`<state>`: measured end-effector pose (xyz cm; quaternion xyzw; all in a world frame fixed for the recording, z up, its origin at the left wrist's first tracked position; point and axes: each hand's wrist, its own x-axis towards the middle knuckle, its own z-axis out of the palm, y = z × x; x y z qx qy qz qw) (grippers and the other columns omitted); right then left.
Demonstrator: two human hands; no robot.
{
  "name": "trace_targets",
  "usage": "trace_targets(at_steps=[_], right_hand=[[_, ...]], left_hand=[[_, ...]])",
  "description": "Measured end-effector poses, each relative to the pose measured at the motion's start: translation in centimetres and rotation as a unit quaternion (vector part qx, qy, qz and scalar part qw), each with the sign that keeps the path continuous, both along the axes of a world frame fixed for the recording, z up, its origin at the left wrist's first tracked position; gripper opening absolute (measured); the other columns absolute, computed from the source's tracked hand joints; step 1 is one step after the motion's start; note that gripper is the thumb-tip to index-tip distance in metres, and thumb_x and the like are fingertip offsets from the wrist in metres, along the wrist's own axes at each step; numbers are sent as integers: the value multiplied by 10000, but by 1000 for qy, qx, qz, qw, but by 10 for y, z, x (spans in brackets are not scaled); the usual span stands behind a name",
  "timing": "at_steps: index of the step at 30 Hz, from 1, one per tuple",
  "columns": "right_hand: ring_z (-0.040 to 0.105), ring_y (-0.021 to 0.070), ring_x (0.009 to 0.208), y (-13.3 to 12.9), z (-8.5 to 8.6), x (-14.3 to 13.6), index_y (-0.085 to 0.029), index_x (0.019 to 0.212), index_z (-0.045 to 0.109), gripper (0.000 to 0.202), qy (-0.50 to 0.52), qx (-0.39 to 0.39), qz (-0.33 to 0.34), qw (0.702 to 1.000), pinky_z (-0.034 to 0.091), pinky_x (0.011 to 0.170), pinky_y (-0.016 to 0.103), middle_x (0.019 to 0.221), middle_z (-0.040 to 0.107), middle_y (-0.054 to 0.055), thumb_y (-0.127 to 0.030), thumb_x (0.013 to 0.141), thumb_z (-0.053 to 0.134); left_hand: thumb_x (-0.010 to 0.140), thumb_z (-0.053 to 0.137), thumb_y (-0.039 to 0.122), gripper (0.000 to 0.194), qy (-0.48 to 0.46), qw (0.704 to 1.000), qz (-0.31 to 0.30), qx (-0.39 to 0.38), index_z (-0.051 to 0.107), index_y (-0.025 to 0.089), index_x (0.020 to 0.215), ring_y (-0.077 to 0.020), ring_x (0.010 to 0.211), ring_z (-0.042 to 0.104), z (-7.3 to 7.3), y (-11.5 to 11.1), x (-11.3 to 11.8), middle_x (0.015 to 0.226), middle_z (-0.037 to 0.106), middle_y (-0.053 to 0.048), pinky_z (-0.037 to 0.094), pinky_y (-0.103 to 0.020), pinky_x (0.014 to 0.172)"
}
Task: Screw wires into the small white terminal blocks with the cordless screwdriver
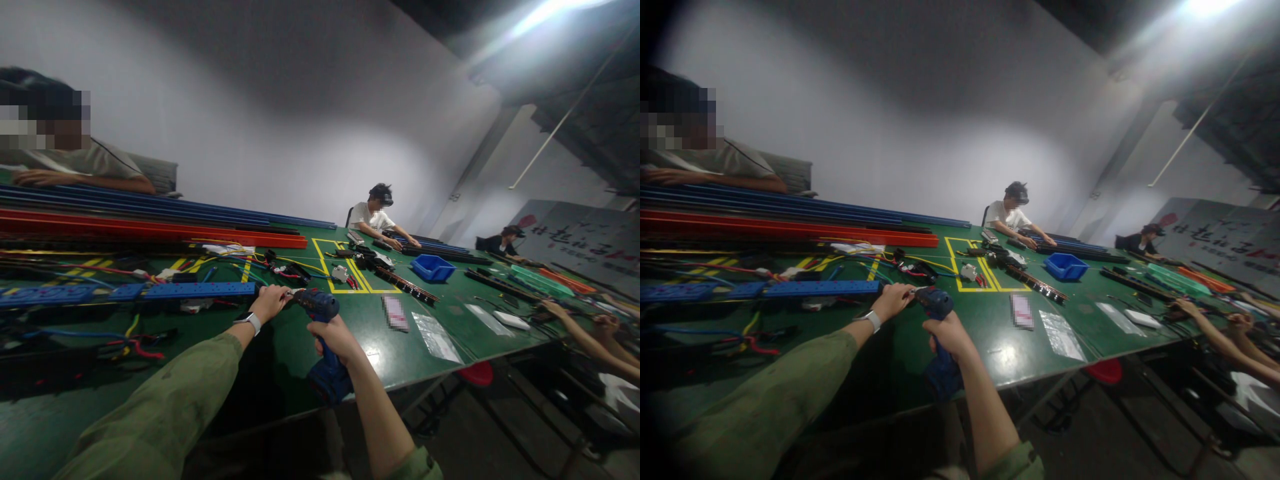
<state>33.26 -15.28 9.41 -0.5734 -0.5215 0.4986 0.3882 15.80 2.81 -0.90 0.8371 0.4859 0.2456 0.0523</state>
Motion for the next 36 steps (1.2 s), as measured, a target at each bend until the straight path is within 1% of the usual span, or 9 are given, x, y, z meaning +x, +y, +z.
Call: trace_targets(at_steps=[6,13,20,25,30,36], right_hand=[[461,104,353,-1,1,0,-188,829,514,150,-4,4,-10,1000,328,372,193,413,448,-94,-246,721,601],[467,106,351,0,0,0,-187,810,520,132,-5,5,-6,1000,337,377,197,411,445,-93,-231,712,597],[464,107,342,1,-2,2,-193,784,507,117,3,0,2,1000,344,378,202,406,448,-89,-231,719,597],[463,109,340,1,-3,2,-192,818,516,127,2,5,7,1000,349,376,205,410,454,-91,-237,725,591],[466,106,345,2,-4,3,-188,856,523,164,2,11,0,1000,342,377,200,416,453,-96,-241,720,597],[478,111,354,3,-5,3,-192,814,516,134,3,11,6,1000,338,371,202,415,444,-93,-236,719,598]], left_hand=[[914,466,404,301,0,1000,-2,-6,653,264,1104,-259,1040,581,0,1,0,1009,698,-91,333,-378,886],[919,460,407,298,-7,1000,-7,-4,652,267,1099,-252,1024,581,0,0,0,1001,697,-87,336,-374,884],[924,448,422,305,-1,1000,-6,4,648,269,1096,-258,1019,583,-2,2,0,991,695,-86,336,-375,873],[921,455,414,298,-2,1000,-4,5,654,256,1077,-255,1015,583,-4,3,-1,987,693,-94,335,-371,874],[916,467,403,298,2,1000,-5,3,652,259,1098,-256,1015,580,-4,3,0,988,694,-88,336,-369,865],[921,460,403,303,2,1000,-5,8,651,256,1104,-258,1007,582,-6,4,0,977,696,-87,329,-366,849]])
